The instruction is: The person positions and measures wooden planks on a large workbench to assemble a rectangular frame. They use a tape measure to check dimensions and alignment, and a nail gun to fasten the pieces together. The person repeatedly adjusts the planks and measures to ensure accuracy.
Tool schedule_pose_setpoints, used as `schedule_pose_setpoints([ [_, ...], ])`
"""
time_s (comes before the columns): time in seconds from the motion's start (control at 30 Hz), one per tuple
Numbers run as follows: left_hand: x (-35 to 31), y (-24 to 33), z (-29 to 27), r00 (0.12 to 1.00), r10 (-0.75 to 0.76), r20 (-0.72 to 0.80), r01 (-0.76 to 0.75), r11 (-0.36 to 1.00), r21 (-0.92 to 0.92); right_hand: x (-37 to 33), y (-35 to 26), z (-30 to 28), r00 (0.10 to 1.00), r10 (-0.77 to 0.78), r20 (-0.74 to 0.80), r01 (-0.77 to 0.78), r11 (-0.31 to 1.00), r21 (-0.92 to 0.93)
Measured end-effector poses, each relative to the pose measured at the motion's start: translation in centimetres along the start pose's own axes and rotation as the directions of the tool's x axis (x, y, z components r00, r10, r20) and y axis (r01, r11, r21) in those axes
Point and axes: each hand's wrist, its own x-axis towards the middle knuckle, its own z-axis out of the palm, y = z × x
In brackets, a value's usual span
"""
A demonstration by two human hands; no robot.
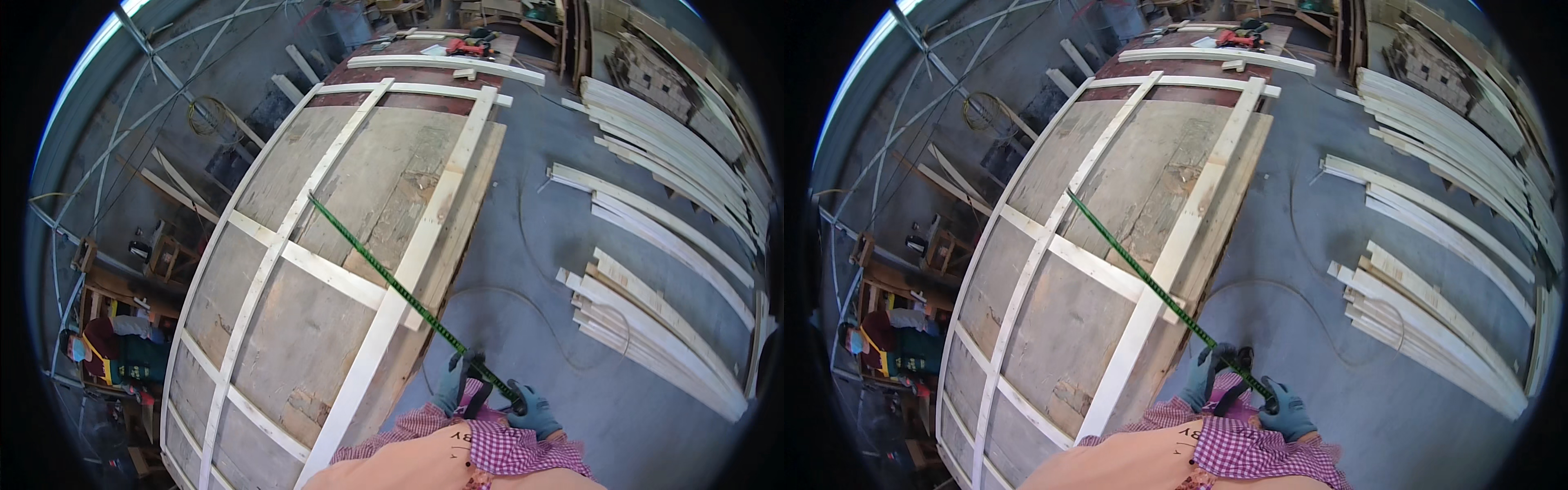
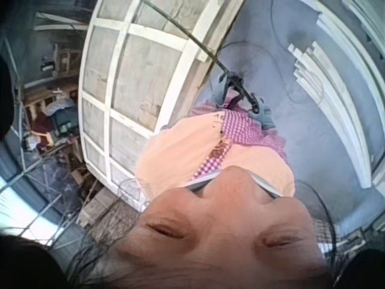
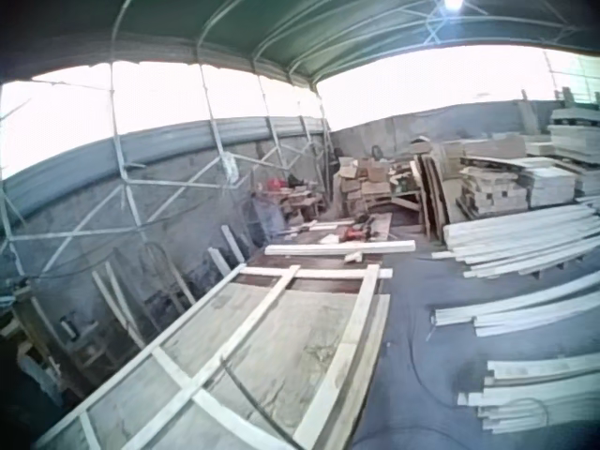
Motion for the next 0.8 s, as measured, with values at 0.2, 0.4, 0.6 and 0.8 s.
schedule_pose_setpoints([
  [0.2, 13.4, 8.8, 7.8, 0.978, 0.206, -0.026, -0.204, 0.978, 0.047, 10.1, 4.9, -11.4, 0.997, -0.045, -0.063, 0.025, 0.956, -0.291],
  [0.4, 26.5, 11.5, 10.5, 0.930, 0.248, -0.270, -0.277, 0.958, -0.071, 26.0, 9.4, -22.2, 0.978, -0.209, 0.027, 0.207, 0.927, -0.313],
  [0.6, 34.6, 16.6, 16.8, 0.862, 0.216, -0.459, -0.364, 0.894, -0.263, 43.6, -4.4, -34.5, 0.885, -0.336, 0.323, 0.443, 0.823, -0.356],
  [0.8, 43.9, 20.9, 24.2, 0.832, 0.262, -0.489, -0.364, 0.923, -0.125, 58.8, -11.5, -37.0, 0.720, -0.487, 0.494, 0.636, 0.748, -0.188],
])
